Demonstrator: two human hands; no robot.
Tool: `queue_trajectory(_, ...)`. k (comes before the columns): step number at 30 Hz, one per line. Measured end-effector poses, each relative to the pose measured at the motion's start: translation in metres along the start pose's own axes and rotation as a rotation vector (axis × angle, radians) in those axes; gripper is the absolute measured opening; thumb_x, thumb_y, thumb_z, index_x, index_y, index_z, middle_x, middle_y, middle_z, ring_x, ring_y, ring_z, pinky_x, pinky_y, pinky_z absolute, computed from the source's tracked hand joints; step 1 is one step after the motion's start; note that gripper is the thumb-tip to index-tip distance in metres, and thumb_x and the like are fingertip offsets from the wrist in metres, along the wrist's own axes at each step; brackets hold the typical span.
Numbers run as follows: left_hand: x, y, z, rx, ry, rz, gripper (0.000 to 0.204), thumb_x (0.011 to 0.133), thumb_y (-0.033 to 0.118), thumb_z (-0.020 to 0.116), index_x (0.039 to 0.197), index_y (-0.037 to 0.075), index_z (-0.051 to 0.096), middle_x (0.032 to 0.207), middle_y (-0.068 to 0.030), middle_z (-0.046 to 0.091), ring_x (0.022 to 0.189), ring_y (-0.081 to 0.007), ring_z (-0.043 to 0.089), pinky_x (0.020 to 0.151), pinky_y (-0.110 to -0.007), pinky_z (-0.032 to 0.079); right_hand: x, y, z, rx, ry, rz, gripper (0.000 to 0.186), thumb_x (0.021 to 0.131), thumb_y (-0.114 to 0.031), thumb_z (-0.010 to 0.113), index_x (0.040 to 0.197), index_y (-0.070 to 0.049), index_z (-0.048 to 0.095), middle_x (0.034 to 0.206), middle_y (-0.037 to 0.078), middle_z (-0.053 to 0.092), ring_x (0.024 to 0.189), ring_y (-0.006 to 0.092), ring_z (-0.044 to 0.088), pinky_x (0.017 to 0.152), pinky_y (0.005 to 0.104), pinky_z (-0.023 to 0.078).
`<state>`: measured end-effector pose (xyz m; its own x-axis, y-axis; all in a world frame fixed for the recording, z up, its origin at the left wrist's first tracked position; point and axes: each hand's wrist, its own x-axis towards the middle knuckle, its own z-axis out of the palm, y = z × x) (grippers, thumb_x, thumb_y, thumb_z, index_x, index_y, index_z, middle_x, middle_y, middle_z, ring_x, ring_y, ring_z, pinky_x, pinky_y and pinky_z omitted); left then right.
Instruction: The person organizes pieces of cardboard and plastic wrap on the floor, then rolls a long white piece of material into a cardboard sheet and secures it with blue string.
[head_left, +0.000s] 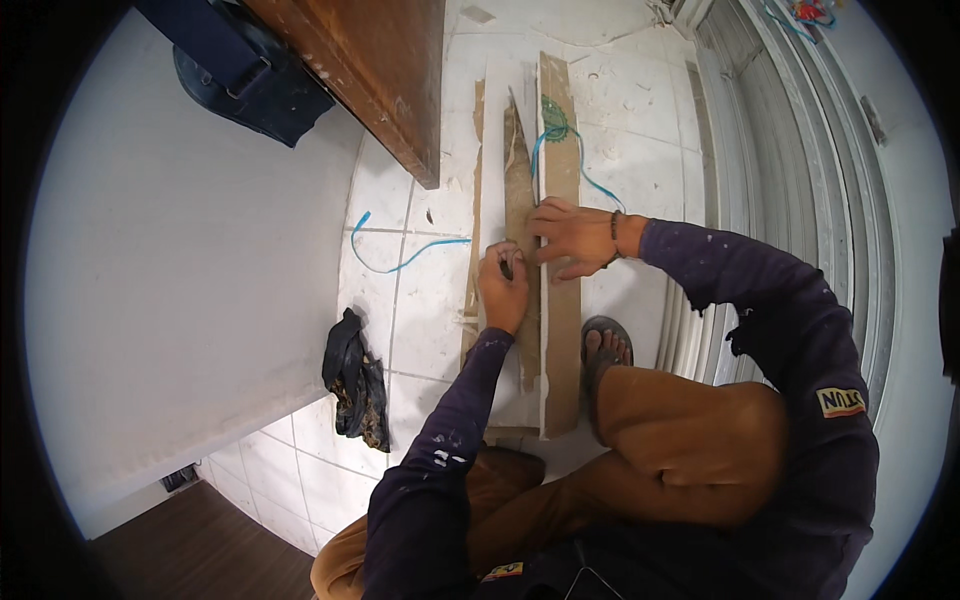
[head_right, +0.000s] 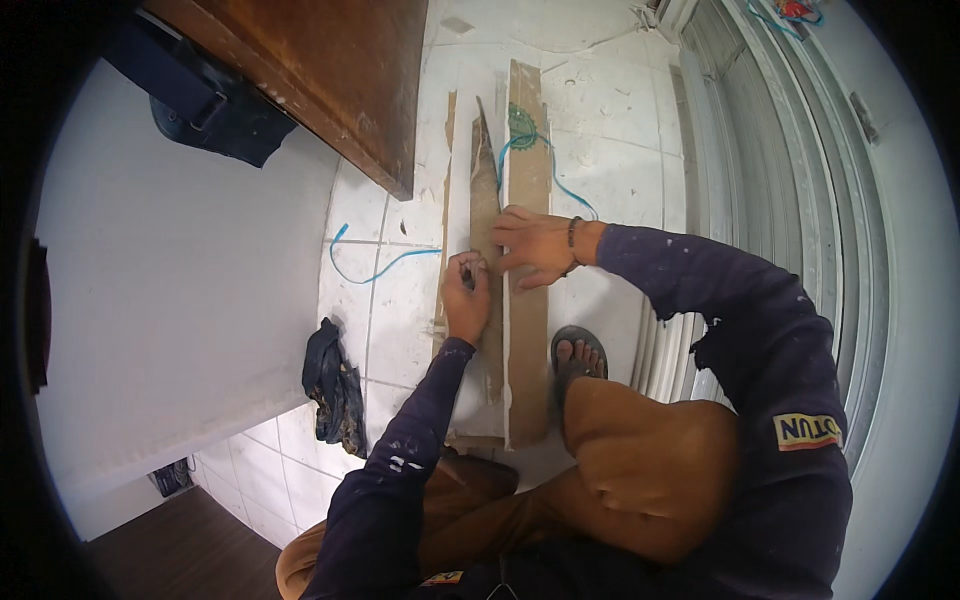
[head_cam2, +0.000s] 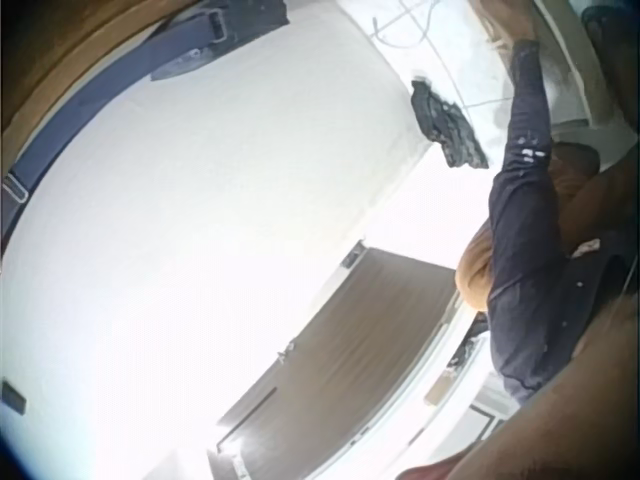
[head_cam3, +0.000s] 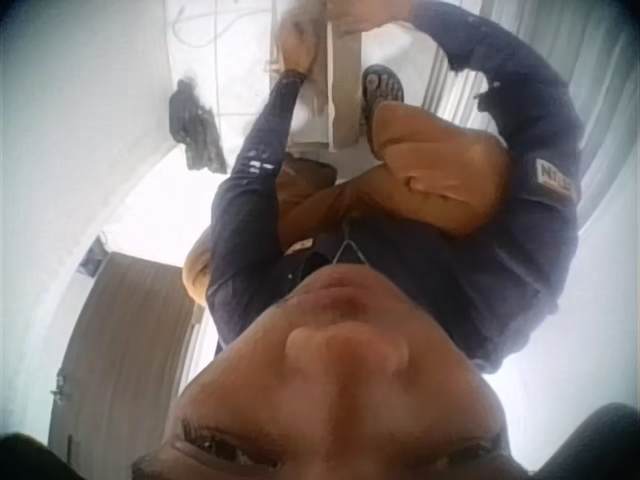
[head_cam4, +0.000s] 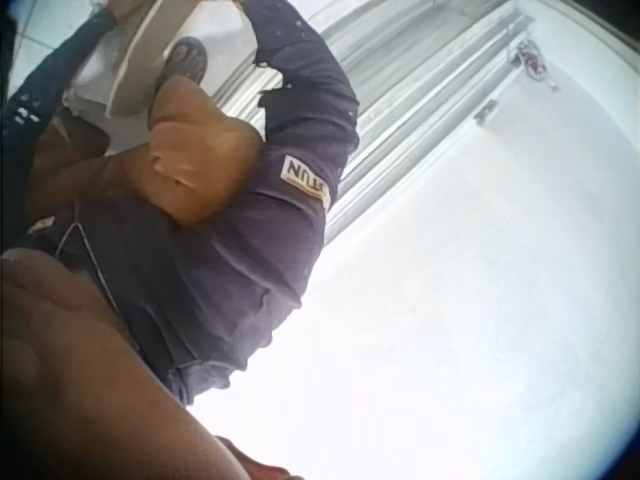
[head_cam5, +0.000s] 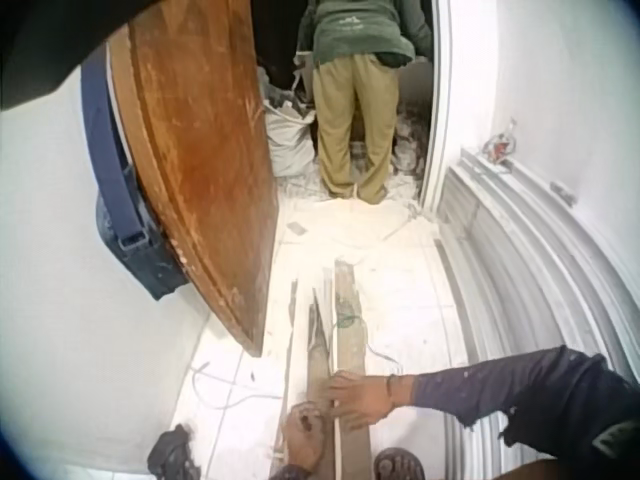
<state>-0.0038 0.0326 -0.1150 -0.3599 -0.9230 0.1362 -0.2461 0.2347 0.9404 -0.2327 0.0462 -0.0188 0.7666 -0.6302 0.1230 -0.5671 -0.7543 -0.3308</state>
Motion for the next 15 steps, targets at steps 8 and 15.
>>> queue_trajectory(8, 0.008, 0.004, -0.004, 0.266, -0.098, 0.109, 0.020, 0.096, 0.009, 0.067, 0.114, 0.002, 0.065, 0.091, -0.0167, 0.070, 0.085, -0.0320, 0.066, 0.077, -0.043, 0.051, 0.008, 0.086, 0.007, -0.239, 0.307, 0.481, 0.045, 0.083, -0.020, 0.069, 0.126, -0.008, 0.064, 0.127, 0.018, 0.059, 0.122, 0.0365, 0.056, 0.100, 0.0484, 0.045)
queue_trajectory(15, 0.015, -0.005, -0.009, 0.316, -0.148, 0.038, 0.045, 0.095, 0.010, 0.069, 0.139, 0.005, 0.059, 0.084, -0.0208, 0.065, 0.075, -0.0372, 0.062, 0.071, -0.045, 0.050, -0.013, 0.142, -0.024, -0.261, 0.039, 0.908, 0.030, 0.095, -0.019, 0.063, 0.123, -0.015, 0.070, 0.105, 0.015, 0.072, 0.108, 0.0366, 0.068, 0.094, 0.0518, 0.050)
